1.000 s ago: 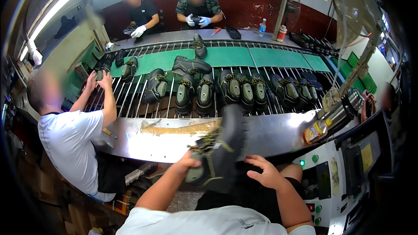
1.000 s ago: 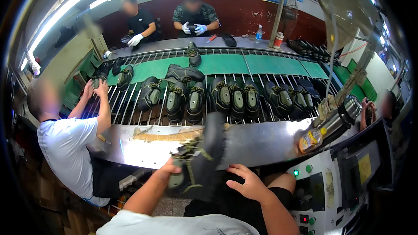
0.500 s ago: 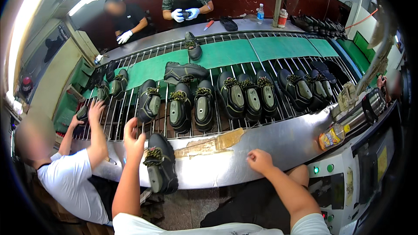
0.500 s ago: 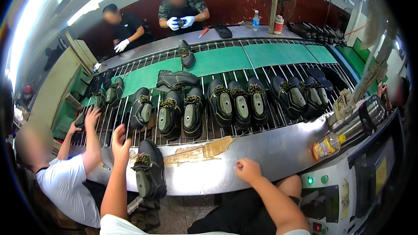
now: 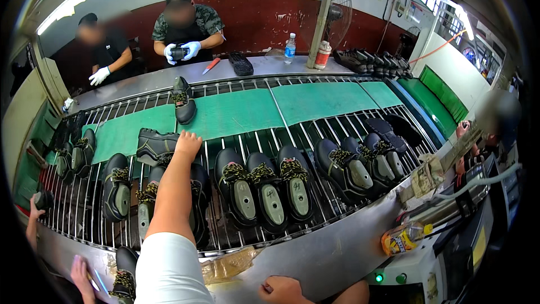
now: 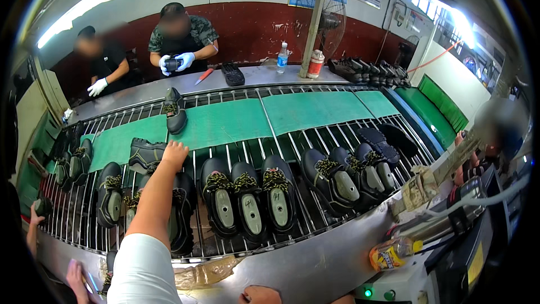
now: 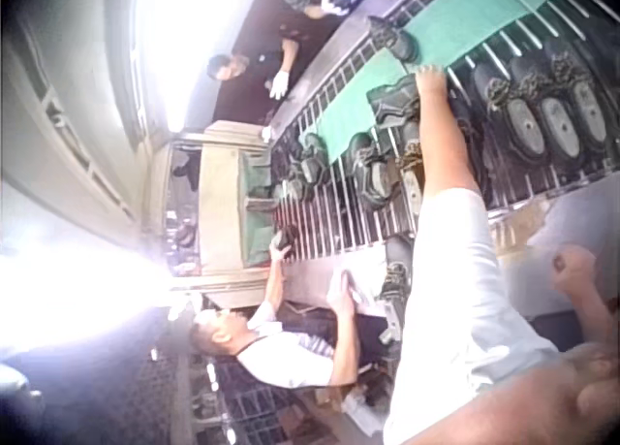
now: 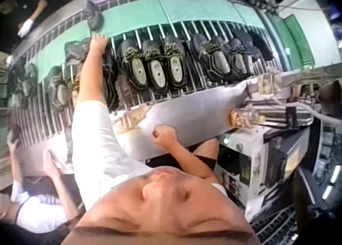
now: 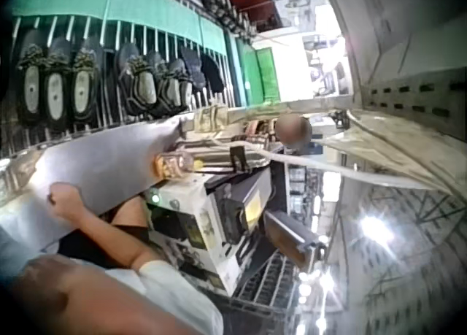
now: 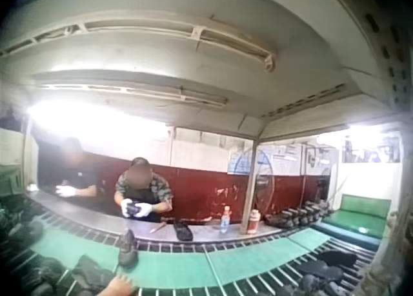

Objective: The person places shoes one at a time into a lasting machine, activates the press using buttons on the control panel, and removes the shoes to place them on a conveyor belt.

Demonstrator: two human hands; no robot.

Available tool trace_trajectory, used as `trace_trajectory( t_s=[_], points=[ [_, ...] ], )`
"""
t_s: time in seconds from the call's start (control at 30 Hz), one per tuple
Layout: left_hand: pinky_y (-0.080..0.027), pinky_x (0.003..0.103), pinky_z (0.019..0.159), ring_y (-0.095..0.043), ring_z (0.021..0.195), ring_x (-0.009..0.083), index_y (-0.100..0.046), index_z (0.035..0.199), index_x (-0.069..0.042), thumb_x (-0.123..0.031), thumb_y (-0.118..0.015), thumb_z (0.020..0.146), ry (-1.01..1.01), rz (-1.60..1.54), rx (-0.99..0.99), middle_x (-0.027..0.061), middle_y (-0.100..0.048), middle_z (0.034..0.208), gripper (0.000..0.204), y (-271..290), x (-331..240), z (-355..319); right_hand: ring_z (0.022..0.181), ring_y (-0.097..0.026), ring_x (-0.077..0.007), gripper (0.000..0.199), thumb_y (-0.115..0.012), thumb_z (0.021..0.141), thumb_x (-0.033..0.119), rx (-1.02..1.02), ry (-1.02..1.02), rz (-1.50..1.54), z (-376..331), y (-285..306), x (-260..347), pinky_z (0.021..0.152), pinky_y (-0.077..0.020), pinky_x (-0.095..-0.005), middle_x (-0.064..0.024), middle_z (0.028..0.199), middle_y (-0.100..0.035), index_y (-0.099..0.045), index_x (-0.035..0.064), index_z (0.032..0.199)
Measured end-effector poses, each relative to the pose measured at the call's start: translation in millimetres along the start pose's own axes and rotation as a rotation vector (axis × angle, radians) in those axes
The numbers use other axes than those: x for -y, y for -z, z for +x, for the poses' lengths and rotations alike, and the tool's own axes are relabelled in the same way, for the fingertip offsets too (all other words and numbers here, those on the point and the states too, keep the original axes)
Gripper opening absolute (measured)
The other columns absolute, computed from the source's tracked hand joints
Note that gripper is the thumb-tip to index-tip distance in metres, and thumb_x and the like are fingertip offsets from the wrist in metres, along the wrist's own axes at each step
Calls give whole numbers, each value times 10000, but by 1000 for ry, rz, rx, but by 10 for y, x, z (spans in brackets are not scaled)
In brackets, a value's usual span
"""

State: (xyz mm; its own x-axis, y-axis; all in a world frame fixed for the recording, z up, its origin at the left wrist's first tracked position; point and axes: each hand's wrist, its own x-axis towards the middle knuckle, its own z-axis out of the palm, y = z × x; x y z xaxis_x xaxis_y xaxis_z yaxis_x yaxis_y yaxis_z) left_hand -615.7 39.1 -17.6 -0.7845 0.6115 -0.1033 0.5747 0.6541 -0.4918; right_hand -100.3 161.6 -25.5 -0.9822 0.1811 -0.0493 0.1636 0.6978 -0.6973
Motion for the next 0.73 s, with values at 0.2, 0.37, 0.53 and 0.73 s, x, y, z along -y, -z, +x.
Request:
trace_trajectory(
  t_s=[0.2, 0.37, 0.53, 0.73],
  points=[
    [-495, 399, 827, -614, 995, 286, -520, 1056, -99, -174, -769, 658, 69, -113, -128, 98, -601, 1039, 475, 602, 406, -341, 570, -595, -279, 278, -690, 696, 351, -75, 52, -151, -29, -178, 30, 513, -468, -393, -64, 606, -590, -565, 119, 606],
    [-516, 434, 756, -623, 879, 378, -519, 963, -20, -301, -817, 598, 186, -613, -619, 182, -603, 961, 549, 1820, 1084, -1546, 580, -586, -320, 345, -704, 692, 409, -49, -10, -195, -29, -211, 55, 526, -456, -423, -84, 606, -587, -552, 105, 635],
    [-519, 362, 793, -640, 866, 257, -574, 998, 5, -333, -808, 655, 171, -1332, -912, 150, -643, 943, 536, 2747, 843, -3174, 705, -642, -247, 343, -628, 812, 439, -26, -228, 277, -56, -271, 30, 653, -505, -392, -83, 793, -663, -652, 100, 853],
    [-330, 440, 1094, -507, 1189, 316, -302, 1411, -28, -334, -739, 717, 192, -1934, -1095, 119, -509, 1306, 875, 1813, 167, -3865, 1186, -533, -300, 580, -485, 946, 455, 384, -182, 1925, -956, 379, 916, 986, -436, -465, -115, 1382, -494, -383, 95, 1390]
  ],
)
